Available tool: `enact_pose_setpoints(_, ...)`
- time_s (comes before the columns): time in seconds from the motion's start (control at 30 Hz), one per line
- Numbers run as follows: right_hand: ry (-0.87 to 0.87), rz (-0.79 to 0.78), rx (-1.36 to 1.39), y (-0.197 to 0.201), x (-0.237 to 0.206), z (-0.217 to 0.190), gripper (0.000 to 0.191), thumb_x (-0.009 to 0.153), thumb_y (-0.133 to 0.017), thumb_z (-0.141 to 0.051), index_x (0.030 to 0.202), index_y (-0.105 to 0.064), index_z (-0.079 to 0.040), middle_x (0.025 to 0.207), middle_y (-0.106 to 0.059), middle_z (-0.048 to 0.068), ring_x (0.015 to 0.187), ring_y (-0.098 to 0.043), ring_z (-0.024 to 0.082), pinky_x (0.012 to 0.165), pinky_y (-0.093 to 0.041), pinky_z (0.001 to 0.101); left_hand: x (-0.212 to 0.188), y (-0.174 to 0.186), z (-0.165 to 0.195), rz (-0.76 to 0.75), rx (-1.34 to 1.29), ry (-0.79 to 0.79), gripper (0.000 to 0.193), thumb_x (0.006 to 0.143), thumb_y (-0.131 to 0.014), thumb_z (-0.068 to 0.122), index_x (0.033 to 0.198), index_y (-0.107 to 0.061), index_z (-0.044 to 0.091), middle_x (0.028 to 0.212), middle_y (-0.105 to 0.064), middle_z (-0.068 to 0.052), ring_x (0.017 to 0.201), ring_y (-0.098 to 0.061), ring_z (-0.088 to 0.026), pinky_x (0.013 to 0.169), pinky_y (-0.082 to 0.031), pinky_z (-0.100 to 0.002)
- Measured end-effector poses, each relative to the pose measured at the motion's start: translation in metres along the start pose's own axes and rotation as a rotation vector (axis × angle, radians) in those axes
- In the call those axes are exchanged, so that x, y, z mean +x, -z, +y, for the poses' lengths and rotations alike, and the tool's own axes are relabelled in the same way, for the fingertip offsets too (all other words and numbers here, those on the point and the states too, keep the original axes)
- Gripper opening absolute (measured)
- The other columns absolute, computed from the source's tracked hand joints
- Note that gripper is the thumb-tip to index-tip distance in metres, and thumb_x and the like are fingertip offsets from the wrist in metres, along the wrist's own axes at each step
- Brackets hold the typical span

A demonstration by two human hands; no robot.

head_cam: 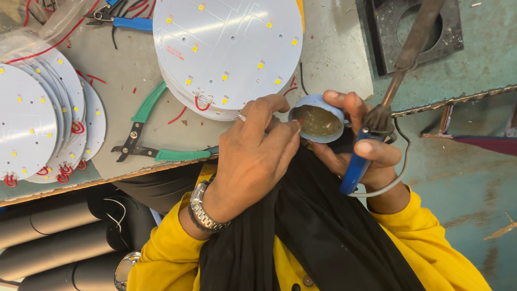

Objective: The person solders red wires to circular LED modules using a soldering iron and solder wire. They repeatedly tin the wire ends, apply solder to the module pads, and trim excess wire with pliers. Finished modules are stacked on the left side of the workbench.

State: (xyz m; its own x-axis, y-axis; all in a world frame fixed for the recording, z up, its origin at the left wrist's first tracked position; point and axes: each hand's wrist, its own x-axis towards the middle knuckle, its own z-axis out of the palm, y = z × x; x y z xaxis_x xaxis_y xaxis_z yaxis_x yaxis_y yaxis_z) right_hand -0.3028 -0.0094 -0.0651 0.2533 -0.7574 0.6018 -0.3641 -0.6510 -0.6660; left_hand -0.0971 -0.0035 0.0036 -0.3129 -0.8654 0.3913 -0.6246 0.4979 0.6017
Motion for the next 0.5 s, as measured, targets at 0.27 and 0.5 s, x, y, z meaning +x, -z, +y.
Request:
enact_pose_setpoints(0.27,-0.047,-0.029,-0.030,0.001,0.010,-0.012,0.074,0.084,-0.087,0.003,0.129,-0.034,-0.021,0.125,-0.057,0.019,0.105,-0.067,0.028,0.085,-0.057,0.0307,-0.001,-0.003,-0.003,0.000,-0.035,0.024,0.019,0.091,-0.078,0.007,0.108,-0.069,0.005,0.122,-0.056,-0.006,0.088,-0.062,-0.017,0.073,-0.051,-0.035)
enact_pose_setpoints(0.5,-0.039,-0.029,-0.048,0.009,-0.004,0.016,0.076,0.083,-0.086,0.006,0.134,-0.035,-0.019,0.145,-0.046,0.017,0.124,-0.062,0.028,0.100,-0.055,0.0363,-0.002,0.001,-0.006,0.041,-0.063,0.019,0.018,0.092,-0.080,0.006,0.108,-0.072,0.006,0.118,-0.058,-0.005,0.083,-0.060,-0.016,0.072,-0.051,-0.035)
